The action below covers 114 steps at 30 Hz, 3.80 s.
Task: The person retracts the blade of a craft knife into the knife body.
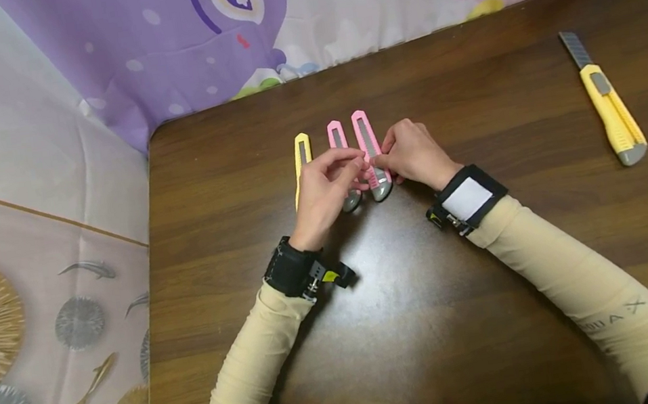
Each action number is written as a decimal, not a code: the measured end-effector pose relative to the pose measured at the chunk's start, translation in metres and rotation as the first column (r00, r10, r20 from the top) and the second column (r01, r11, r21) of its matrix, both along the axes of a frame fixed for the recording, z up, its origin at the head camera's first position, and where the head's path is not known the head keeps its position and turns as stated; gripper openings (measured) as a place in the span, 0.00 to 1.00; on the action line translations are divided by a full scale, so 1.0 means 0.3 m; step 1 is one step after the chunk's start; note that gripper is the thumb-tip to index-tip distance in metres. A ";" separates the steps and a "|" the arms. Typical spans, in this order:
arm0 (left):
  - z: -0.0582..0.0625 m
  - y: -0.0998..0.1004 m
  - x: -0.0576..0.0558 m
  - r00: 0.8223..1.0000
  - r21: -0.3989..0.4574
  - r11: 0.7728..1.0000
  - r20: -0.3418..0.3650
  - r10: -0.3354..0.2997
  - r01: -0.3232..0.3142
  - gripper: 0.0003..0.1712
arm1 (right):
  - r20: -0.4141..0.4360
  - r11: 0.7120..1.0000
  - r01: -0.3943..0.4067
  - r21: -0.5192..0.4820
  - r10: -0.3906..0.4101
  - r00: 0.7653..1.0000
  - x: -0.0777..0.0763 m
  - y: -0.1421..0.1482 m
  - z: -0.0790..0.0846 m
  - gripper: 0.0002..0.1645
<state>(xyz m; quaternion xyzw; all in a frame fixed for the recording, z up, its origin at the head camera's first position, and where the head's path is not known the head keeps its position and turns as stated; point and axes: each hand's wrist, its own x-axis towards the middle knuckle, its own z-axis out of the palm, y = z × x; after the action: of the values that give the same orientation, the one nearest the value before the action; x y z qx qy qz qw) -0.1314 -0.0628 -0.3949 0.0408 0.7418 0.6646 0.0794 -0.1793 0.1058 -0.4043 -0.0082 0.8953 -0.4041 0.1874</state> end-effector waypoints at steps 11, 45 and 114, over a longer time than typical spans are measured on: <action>0.004 0.004 0.002 0.999 0.033 0.999 0.002 -0.032 0.032 0.12 | -0.076 1.000 0.018 -0.002 -0.018 0.997 0.018 0.008 0.013 0.13; -0.011 0.009 0.017 0.993 0.048 0.992 -0.009 -0.115 0.115 0.12 | -0.301 0.812 0.498 0.305 -0.414 0.859 0.065 0.663 0.147 0.31; -0.002 0.046 0.052 0.964 -0.027 0.964 -0.009 -0.264 0.264 0.17 | -0.278 0.861 0.039 -0.508 -0.207 0.938 0.136 0.198 0.124 0.15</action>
<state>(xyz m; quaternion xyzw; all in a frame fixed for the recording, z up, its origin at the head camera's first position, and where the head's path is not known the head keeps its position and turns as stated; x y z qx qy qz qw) -0.1158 -0.0488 -0.3954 0.1424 0.7388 0.6382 0.1629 -0.1386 0.1652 -0.3672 -0.0638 0.7789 -0.6239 0.0037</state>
